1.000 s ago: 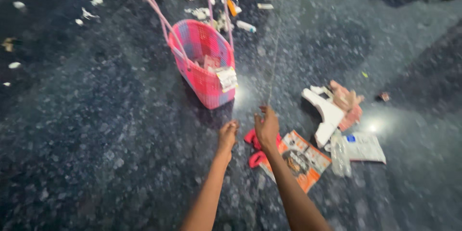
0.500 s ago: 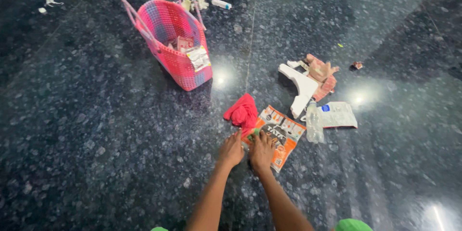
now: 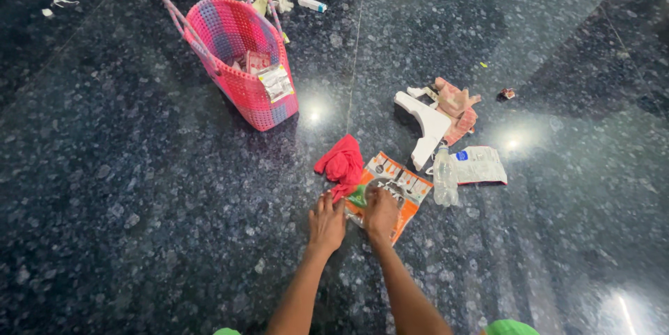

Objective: The person picks up trash from the floor and places it into a pink plastic basket.

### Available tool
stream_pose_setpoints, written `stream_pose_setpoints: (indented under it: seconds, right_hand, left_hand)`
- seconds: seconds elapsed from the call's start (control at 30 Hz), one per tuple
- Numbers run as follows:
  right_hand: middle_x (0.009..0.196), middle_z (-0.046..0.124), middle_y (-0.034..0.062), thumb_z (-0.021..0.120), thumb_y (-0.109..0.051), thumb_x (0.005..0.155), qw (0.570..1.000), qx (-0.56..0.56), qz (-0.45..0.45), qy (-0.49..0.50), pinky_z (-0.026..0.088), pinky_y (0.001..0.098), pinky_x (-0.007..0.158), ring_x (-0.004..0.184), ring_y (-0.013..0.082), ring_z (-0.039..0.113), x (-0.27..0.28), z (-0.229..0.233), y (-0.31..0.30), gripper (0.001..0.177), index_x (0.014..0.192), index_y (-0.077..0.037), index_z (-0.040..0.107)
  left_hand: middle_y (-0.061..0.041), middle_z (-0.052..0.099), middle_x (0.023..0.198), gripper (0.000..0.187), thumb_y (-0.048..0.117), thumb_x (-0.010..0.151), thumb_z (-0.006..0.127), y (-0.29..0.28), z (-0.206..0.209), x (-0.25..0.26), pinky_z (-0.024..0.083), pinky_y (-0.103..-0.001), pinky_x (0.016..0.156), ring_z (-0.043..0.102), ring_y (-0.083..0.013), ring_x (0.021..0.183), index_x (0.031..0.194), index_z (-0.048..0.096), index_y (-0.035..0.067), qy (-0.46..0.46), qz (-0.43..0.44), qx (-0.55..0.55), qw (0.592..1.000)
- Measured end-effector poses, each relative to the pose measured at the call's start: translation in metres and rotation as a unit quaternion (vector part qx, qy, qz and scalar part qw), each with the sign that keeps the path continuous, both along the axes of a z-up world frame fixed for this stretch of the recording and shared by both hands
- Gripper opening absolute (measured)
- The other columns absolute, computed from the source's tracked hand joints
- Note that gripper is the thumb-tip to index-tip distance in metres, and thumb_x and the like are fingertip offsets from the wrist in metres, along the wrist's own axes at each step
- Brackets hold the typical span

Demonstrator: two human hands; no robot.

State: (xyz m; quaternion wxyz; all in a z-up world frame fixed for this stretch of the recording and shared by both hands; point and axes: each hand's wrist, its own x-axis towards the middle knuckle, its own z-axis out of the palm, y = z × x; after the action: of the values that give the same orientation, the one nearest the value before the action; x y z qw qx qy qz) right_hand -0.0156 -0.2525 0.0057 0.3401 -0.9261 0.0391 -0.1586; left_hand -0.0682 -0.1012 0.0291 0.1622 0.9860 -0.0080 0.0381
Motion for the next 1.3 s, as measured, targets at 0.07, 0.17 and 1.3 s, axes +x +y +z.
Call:
stream_pose_setpoints:
  seconds: [0.07, 0.17, 1.3]
  right_hand:
    - [0.116, 0.068, 0.0083, 0.066, -0.012, 0.093, 0.997, -0.009, -0.046, -0.054, 0.049, 0.0433, 0.101, 0.117, 0.0304, 0.06, -0.003, 0.006, -0.009, 0.02, 0.112, -0.014, 0.072]
    - [0.125, 0.067, 0.0083, 0.067, -0.006, 0.085, 0.986, -0.007, -0.097, -0.136, 0.046, 0.0458, 0.101, 0.12, 0.0319, 0.057, -0.012, 0.023, -0.021, 0.029, 0.113, -0.014, 0.072]
    - [0.083, 0.079, 0.0081, 0.077, -0.017, 0.074, 0.981, 0.059, 0.144, 0.119, 0.057, 0.0357, 0.067, 0.075, 0.0209, 0.077, 0.078, 0.036, -0.03, 0.018, 0.09, -0.01, 0.079]
  left_hand:
    - [-0.02, 0.042, 0.151, 0.049, 0.026, 0.091, 0.067, 0.002, 0.002, 0.005, 0.041, -0.06, 0.104, 0.04, -0.0404, 0.139, 0.137, 0.057, 0.011, -0.031, 0.013, -0.039, 0.999]
    - [-0.023, 0.044, 0.149, 0.047, 0.024, 0.09, 0.069, 0.007, 0.008, 0.012, 0.042, -0.056, 0.104, 0.042, -0.0435, 0.136, 0.132, 0.06, 0.005, -0.06, 0.027, -0.076, 0.995]
    - [-0.009, 0.073, 0.123, 0.035, -0.003, 0.1, 0.052, -0.021, -0.08, 0.086, 0.053, -0.031, 0.097, 0.069, -0.0167, 0.109, 0.132, 0.066, 0.001, -0.057, 0.043, -0.62, 0.781]
